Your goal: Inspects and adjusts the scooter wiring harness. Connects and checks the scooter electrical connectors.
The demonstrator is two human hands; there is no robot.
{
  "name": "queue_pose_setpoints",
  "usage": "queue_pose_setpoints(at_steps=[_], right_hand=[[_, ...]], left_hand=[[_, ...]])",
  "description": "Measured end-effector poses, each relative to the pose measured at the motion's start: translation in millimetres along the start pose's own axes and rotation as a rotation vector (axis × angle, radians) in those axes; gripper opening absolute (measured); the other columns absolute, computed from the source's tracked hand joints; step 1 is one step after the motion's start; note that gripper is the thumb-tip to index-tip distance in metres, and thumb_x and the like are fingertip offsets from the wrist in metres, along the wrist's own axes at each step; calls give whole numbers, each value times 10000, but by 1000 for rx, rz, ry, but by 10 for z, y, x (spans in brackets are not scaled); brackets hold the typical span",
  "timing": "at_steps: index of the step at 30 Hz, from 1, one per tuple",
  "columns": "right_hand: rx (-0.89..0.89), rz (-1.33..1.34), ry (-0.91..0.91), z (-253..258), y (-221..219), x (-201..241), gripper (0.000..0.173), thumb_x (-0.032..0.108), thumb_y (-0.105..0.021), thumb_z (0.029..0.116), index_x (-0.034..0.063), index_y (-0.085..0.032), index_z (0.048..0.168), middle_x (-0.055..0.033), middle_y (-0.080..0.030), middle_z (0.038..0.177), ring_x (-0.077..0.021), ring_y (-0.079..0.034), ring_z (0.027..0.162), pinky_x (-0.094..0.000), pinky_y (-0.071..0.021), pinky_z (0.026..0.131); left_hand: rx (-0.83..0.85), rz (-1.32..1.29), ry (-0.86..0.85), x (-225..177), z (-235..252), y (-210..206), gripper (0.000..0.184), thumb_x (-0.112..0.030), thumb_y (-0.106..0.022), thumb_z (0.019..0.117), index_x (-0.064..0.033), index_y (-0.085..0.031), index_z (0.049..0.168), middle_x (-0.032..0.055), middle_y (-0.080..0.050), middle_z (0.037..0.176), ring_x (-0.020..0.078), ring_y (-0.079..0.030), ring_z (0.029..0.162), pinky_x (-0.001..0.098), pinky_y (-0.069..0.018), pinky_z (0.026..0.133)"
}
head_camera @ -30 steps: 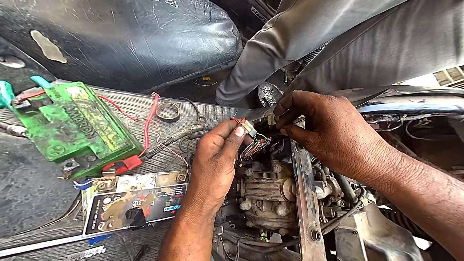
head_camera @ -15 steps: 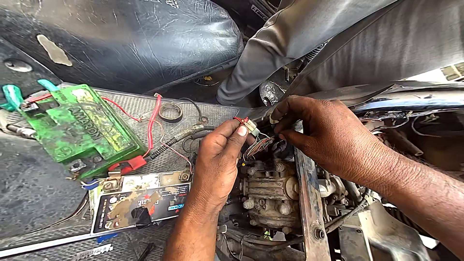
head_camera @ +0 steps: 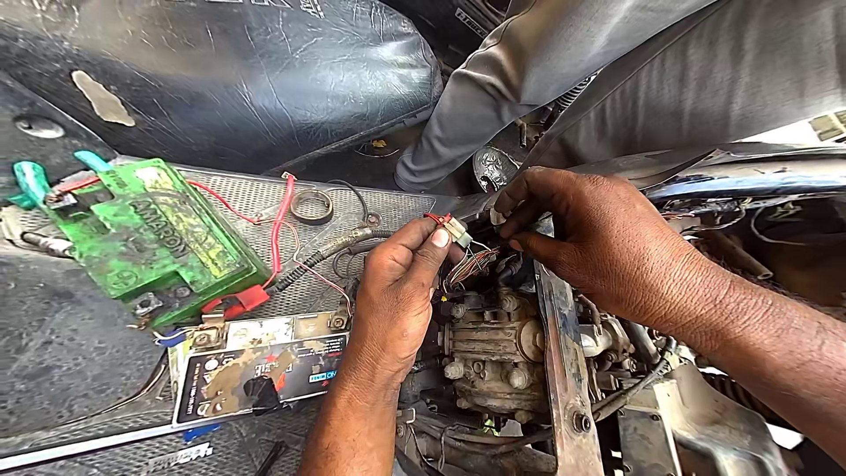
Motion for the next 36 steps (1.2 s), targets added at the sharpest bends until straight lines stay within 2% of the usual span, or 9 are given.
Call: queue_pose_setpoints(at_steps=[11,15,17,19,23,26,29,32,36], right_hand=[[14,-15,3,-16,-27,27,247,186,-703,945,300,-659,1159,194,-745,955,-2,-673,756,-317,-583,671],[43,182,39,-21,-43,31,183,281,-644,1023,246,-695,1195,157,-746,965,8,-674,762,-257,-588,671],[80,242,37,-22,-73,41,250,327,-650,1024,239,-686,1255,159,-751,1005,21,-691,823,-248,-610,728],[85,224,9,-31,-119,43,249,327,-676,1004,260,-695,1244,172,-753,1005,27,-695,855,-269,-612,771],[71,262,-37,-40,-175,16,171,289,-706,989,268,-744,1154,160,-750,910,6,-677,737,-264,-594,660],[51,301,-36,-35,-175,-9,168,262,-705,987,269,-755,1147,159,-752,901,9,-675,733,-259,-589,659],[23,336,-34,-29,-158,-33,150,222,-705,984,260,-772,1114,137,-749,885,-15,-667,701,-273,-579,620],[33,402,-60,-16,-132,-49,107,186,-728,970,231,-780,1053,104,-748,862,-53,-666,645,-275,-575,529],[42,448,-114,-17,-133,-40,69,175,-723,975,201,-767,1021,82,-739,846,-70,-650,620,-263,-546,498]], left_hand=[[15,54,10,-30,-66,3,277,-204,-467,1108,-80,-715,1090,74,-645,859,113,-411,537,208,-287,462],[69,102,-35,-27,-61,-7,276,-201,-465,1108,-69,-707,1117,72,-651,842,129,-431,542,228,-309,466],[91,151,-67,-31,-59,-8,278,-214,-474,1106,-71,-712,1103,64,-664,843,134,-449,546,237,-321,464],[109,179,-79,-41,-60,-11,278,-218,-481,1104,-74,-718,1098,56,-664,846,136,-465,564,238,-334,471],[118,163,-88,-29,-40,-19,257,-195,-499,1096,-56,-715,1084,64,-675,845,134,-473,569,242,-343,483],[127,107,-88,-12,-17,-19,249,-170,-511,1089,-31,-717,1069,80,-681,862,136,-484,589,251,-363,509],[110,163,-58,-62,-76,-25,295,-214,-483,1104,-62,-731,1057,73,-684,858,143,-449,523,245,-342,450],[91,252,-43,-82,-113,-23,318,-251,-476,1107,-94,-750,1068,46,-712,866,156,-480,502,261,-379,432],[83,300,0,-88,-152,-9,333,-281,-460,1111,-128,-755,1096,21,-742,926,163,-512,503,274,-400,425]])
Point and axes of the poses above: each hand's wrist, its own z-axis towards the middle knuckle, its own y-axis out of the back of the hand, x = y × z, the point moved 1 cm from there along z, towards the middle knuckle
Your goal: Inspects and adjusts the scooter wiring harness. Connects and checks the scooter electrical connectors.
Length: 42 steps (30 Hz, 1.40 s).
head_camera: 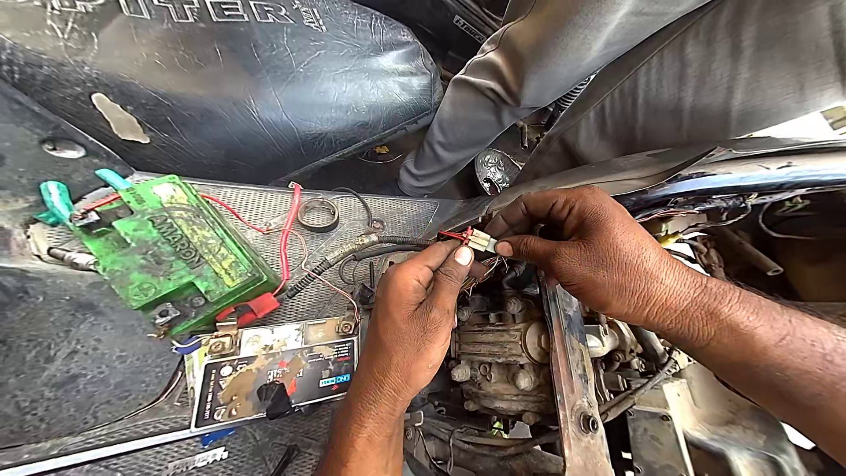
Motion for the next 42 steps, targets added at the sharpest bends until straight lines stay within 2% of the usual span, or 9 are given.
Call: queue_pose_setpoints(at_steps=[5,9,12,15,22,26,28,35,42], right_hand=[[-18,45,-17,10,-6,-13,73,163,-732,969,182,-763,1033,57,-742,866,-91,-647,603,-262,-546,477],[-14,41,-33,8,-6,-6,72,175,-725,976,186,-760,1038,61,-742,869,-92,-651,609,-261,-551,488],[-8,52,-33,8,-2,-4,75,170,-727,974,184,-761,1040,58,-740,862,-92,-650,611,-260,-549,488],[2,77,-35,12,-7,-3,78,163,-730,972,175,-759,1044,46,-741,856,-104,-644,604,-263,-537,481],[47,189,-74,9,-28,-1,121,124,-708,982,138,-721,1101,-1,-734,899,-134,-659,650,-257,-537,497],[97,308,-149,5,-29,31,173,103,-659,1011,98,-712,1176,-46,-730,923,-152,-659,679,-244,-522,511],[119,339,-173,5,-25,43,186,108,-636,1026,86,-718,1191,-46,-731,922,-142,-640,672,-228,-498,519],[116,408,-204,2,-35,55,168,120,-613,1036,67,-731,1143,-58,-720,904,-131,-626,687,-216,-473,534],[89,432,-211,-17,-52,55,164,108,-596,1038,69,-725,1130,-55,-718,916,-124,-608,672,-207,-451,524]], left_hand=[[79,-57,100,33,-53,81,291,-222,-493,1094,-140,-768,1144,28,-775,1029,186,-597,540,288,-488,457],[110,-122,122,28,-68,99,301,-121,-463,1061,-119,-753,1142,66,-765,1068,210,-598,575,297,-483,480],[99,-63,79,49,-59,76,170,-195,-618,1021,-130,-731,1130,63,-746,955,202,-618,601,291,-502,482],[34,50,-1,56,-47,10,217,-263,-783,927,-172,-718,1114,1,-710,843,160,-607,575,271,-507,457],[-90,210,-218,83,-39,-40,106,-242,-709,974,-201,-760,1058,-79,-688,866,72,-590,597,235,-505,485],[-87,51,-186,73,-56,30,147,-141,-690,986,-122,-752,1119,7,-742,951,170,-729,735,317,-663,633],[-77,-60,-144,71,-69,27,172,-87,-665,999,-67,-728,1158,70,-762,992,238,-766,812,382,-689,735],[-35,-234,-61,55,-89,52,195,-22,-615,1011,-15,-700,1187,152,-730,1053,283,-746,862,394,-666,773],[27,-319,-7,29,-125,88,272,-18,-535,1032,-71,-567,1297,149,-659,1110,272,-692,933,380,-625,794]])
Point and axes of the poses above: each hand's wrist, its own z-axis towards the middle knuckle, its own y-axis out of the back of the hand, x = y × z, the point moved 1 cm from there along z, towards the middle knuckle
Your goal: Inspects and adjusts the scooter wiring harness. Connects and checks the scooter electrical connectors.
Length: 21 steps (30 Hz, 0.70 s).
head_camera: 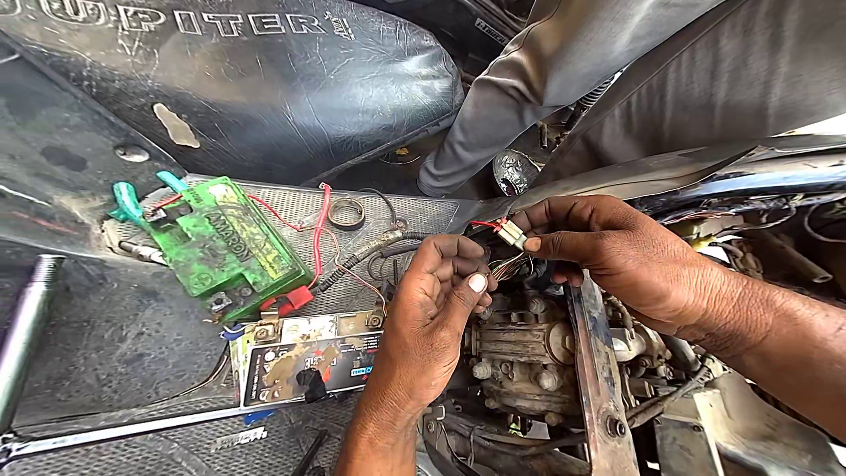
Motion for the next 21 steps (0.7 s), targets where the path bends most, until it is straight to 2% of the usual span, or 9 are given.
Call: queue_pose_setpoints(at_steps=[5,12,21], right_hand=[[-18,-5,10,-9,-16,0,163,100,-595,1031,75,-726,1126,-48,-725,908,-113,-612,673,-200,-445,520],[-20,7,35,-1,-14,-30,162,97,-590,1032,73,-720,1126,-55,-709,904,-129,-588,638,-213,-443,507],[-40,9,26,-7,-19,-27,159,102,-601,1029,89,-717,1137,-49,-719,918,-131,-609,667,-213,-452,524]], left_hand=[[-23,13,-10,2,-10,0,231,-16,-540,1034,-101,-520,1248,128,-662,1119,265,-692,945,376,-616,807],[-25,7,-22,1,-7,5,169,-13,-556,1031,-84,-510,1178,134,-662,1084,272,-690,924,387,-616,796],[-49,47,-43,24,15,13,134,-14,-571,1022,-69,-542,1140,126,-676,1060,263,-688,903,371,-611,781]])
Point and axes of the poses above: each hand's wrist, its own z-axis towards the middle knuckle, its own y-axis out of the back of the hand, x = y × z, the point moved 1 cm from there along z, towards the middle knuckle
